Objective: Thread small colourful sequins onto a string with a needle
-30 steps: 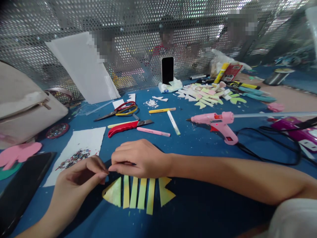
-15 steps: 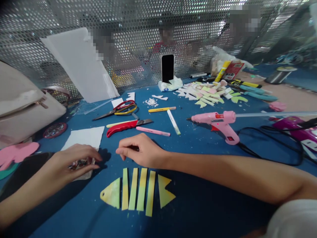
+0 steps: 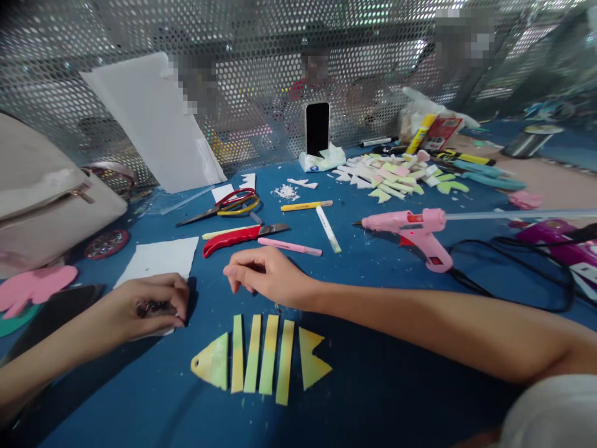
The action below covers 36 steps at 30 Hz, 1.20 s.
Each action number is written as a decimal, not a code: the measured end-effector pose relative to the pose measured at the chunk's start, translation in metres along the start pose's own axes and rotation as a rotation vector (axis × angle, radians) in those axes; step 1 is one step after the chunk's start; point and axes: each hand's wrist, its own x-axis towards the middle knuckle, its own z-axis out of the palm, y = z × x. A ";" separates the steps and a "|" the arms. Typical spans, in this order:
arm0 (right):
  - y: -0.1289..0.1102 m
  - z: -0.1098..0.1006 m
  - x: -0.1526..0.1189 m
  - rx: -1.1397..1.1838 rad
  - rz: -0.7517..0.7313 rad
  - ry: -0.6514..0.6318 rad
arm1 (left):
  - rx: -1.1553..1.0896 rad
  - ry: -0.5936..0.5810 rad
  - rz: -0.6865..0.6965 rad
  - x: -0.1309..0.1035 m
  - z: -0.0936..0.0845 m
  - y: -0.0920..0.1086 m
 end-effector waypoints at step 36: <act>0.004 -0.007 0.006 0.192 0.132 0.003 | -0.103 0.451 -0.152 -0.003 0.029 0.037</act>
